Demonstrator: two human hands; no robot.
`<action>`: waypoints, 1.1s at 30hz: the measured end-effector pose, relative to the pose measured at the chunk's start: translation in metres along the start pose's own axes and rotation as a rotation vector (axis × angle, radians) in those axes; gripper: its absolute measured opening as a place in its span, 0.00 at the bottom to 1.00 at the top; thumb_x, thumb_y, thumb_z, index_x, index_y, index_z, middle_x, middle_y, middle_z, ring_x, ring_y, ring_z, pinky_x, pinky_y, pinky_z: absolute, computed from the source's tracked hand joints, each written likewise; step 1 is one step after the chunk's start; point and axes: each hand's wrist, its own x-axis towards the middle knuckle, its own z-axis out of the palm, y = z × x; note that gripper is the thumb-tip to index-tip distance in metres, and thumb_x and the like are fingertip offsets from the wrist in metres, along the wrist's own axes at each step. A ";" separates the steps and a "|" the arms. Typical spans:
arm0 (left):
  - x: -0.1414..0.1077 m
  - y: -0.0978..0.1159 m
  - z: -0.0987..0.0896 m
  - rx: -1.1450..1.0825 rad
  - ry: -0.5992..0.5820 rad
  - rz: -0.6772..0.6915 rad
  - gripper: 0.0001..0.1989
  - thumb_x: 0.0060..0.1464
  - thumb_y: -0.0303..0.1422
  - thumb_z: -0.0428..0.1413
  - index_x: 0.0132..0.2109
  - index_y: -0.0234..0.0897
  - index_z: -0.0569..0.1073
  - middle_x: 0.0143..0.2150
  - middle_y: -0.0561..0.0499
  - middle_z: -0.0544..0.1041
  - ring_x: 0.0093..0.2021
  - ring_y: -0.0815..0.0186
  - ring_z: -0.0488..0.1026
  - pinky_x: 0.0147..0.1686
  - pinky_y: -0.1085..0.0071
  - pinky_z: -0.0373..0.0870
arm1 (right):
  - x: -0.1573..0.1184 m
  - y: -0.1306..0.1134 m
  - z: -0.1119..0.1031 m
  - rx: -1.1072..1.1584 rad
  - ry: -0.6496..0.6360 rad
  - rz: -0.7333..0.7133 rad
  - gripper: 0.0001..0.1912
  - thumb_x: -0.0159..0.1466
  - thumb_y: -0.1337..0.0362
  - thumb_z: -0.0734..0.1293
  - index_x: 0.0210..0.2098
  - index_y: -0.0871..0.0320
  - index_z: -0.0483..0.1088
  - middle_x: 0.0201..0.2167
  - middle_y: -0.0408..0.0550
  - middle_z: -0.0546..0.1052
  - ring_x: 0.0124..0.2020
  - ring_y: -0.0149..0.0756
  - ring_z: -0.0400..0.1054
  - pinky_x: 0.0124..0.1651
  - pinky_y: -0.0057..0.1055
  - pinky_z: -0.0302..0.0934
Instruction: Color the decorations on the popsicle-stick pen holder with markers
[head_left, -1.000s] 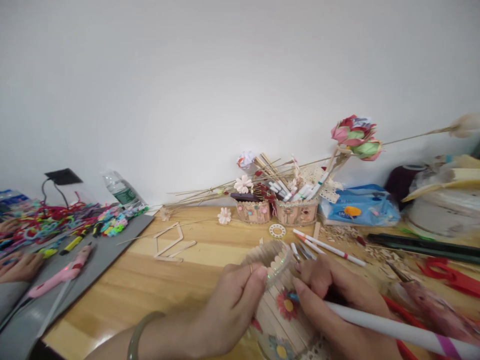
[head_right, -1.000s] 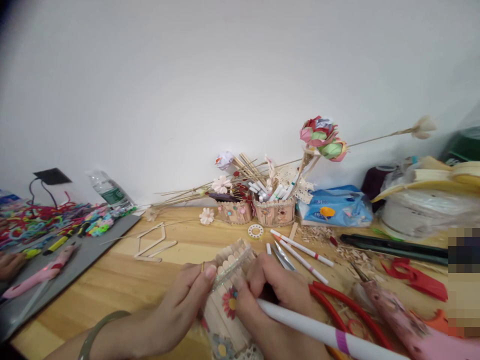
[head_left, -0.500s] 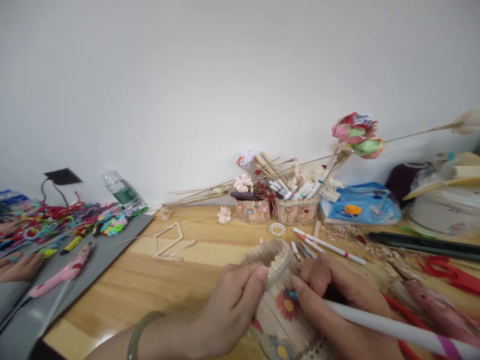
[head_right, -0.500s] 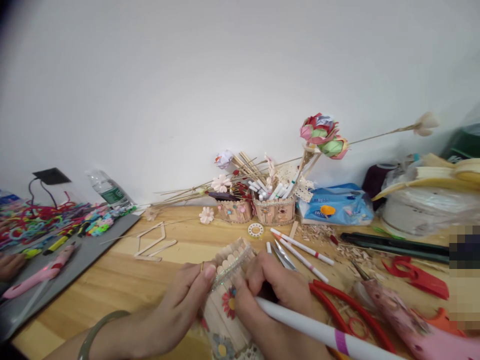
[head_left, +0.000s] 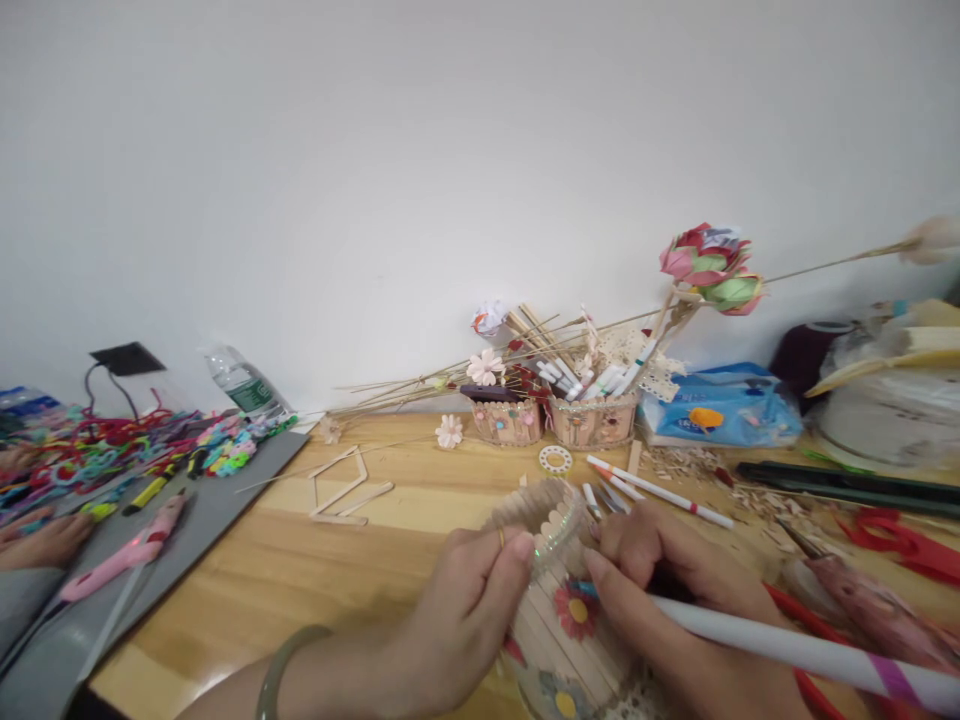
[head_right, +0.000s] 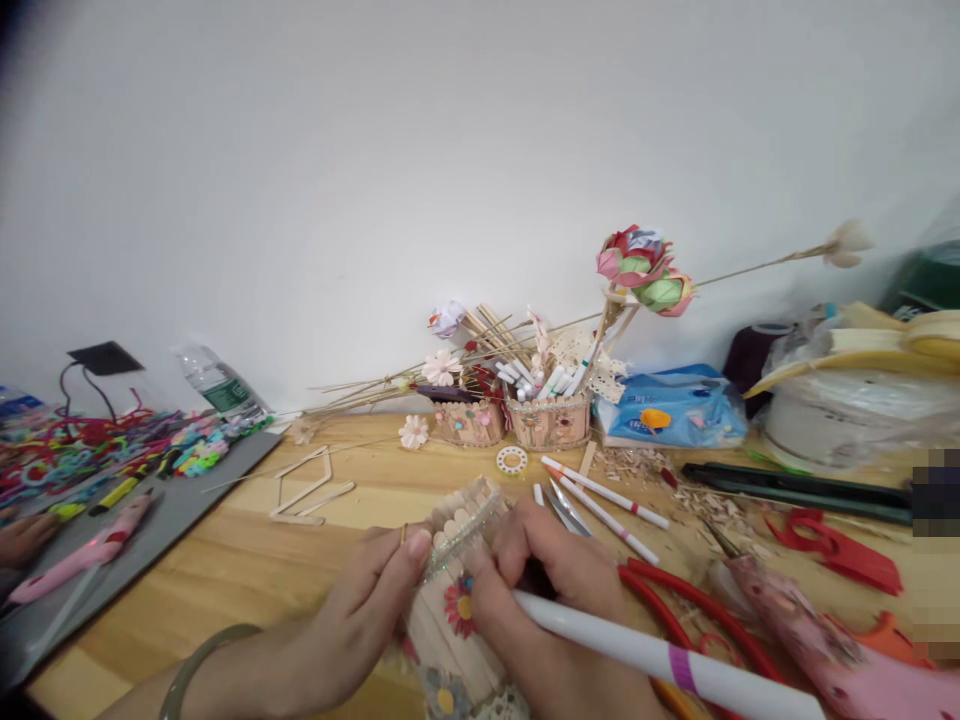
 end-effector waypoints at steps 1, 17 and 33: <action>0.000 -0.001 0.000 -0.006 0.001 0.000 0.20 0.60 0.43 0.34 0.23 0.40 0.52 0.20 0.57 0.55 0.22 0.70 0.54 0.25 0.72 0.57 | 0.000 -0.001 -0.001 -0.014 -0.004 0.022 0.15 0.54 0.69 0.61 0.18 0.53 0.49 0.12 0.38 0.58 0.14 0.32 0.54 0.16 0.29 0.52; -0.001 -0.009 0.003 -0.063 0.015 -0.006 0.22 0.60 0.46 0.35 0.22 0.39 0.51 0.19 0.57 0.53 0.22 0.71 0.52 0.24 0.72 0.54 | -0.003 0.015 -0.017 -0.103 -0.233 0.010 0.14 0.60 0.63 0.58 0.20 0.53 0.53 0.18 0.39 0.64 0.20 0.31 0.59 0.22 0.27 0.57; 0.000 0.003 0.000 -0.057 -0.036 -0.069 0.22 0.58 0.48 0.34 0.22 0.40 0.52 0.20 0.57 0.53 0.22 0.70 0.54 0.24 0.72 0.57 | -0.004 0.021 -0.011 -0.050 -0.217 0.046 0.15 0.59 0.65 0.60 0.19 0.53 0.51 0.16 0.37 0.59 0.18 0.29 0.53 0.19 0.26 0.52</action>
